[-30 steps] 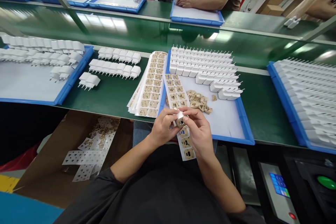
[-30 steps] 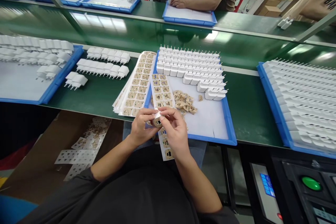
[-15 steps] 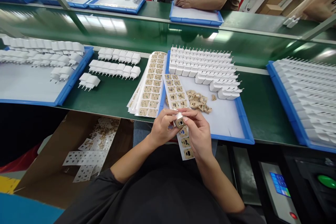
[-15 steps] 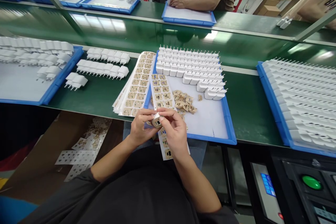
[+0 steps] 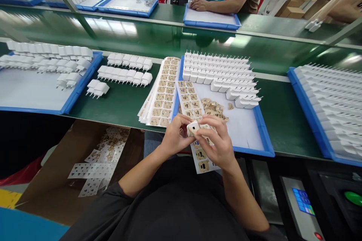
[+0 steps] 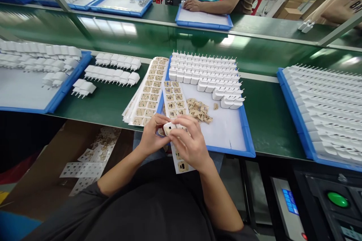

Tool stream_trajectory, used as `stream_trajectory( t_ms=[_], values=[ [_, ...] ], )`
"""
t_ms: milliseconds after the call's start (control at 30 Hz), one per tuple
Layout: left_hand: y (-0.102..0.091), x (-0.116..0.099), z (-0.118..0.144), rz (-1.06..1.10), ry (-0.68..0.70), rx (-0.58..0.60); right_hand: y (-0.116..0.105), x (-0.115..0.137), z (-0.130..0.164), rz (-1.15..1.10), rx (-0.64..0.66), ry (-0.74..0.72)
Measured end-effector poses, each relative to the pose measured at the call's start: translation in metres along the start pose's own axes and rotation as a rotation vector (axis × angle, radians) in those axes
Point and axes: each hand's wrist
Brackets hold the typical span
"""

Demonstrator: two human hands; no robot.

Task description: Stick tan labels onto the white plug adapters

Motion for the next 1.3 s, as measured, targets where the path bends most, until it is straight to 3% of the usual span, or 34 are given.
stream_trajectory(
  t_ms=[67, 167, 267, 367, 467, 567, 700, 800, 933, 1067, 1200, 1300],
  values=[
    [0.000, 0.001, -0.001, 0.059, -0.058, 0.014, -0.004, -0.004, 0.003, -0.090, 0.021, -0.032],
    [0.001, 0.000, -0.003, 0.060, -0.124, -0.006, -0.015, -0.019, 0.010, -0.130, -0.147, 0.169],
    [-0.003, -0.004, -0.003, -0.009, -0.168, -0.030, -0.029, -0.045, 0.014, 0.190, -0.284, 0.358],
    [-0.020, 0.001, -0.005, -0.106, -0.135, -0.070, -0.037, -0.067, 0.016, 0.482, -0.287, 0.283],
    [-0.060, 0.024, -0.009, -0.336, -0.138, -0.187, -0.038, -0.078, 0.017, 0.498, -0.350, 0.241],
    [-0.120, 0.058, -0.015, -0.730, -0.260, -0.237, -0.037, -0.079, 0.018, 0.460, -0.331, 0.219],
    [-0.190, 0.094, -0.035, -1.222, -0.519, -0.053, -0.037, -0.078, 0.018, 0.441, -0.309, 0.224],
    [-0.212, 0.109, -0.053, -1.383, -0.650, 0.056, -0.038, -0.080, 0.018, 0.426, -0.305, 0.223],
    [-0.214, 0.121, -0.065, -1.421, -0.706, 0.040, -0.038, -0.082, 0.018, 0.418, -0.300, 0.205],
    [-0.216, 0.130, -0.058, -1.415, -0.681, -0.042, -0.038, -0.076, 0.018, 0.411, -0.282, 0.190],
    [-0.204, 0.127, -0.051, -1.280, -0.449, -0.168, -0.037, -0.062, 0.019, 0.336, -0.302, 0.158],
    [-0.163, 0.096, -0.047, -0.976, -0.179, -0.015, -0.039, -0.050, 0.024, 0.230, -0.220, 0.197]
  ],
)
Point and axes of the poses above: each hand's wrist, its own z-axis away from the middle knuckle, its own y-axis out of the palm, x = y × z, and after that the axes turned 6 degrees about -z, right-handed
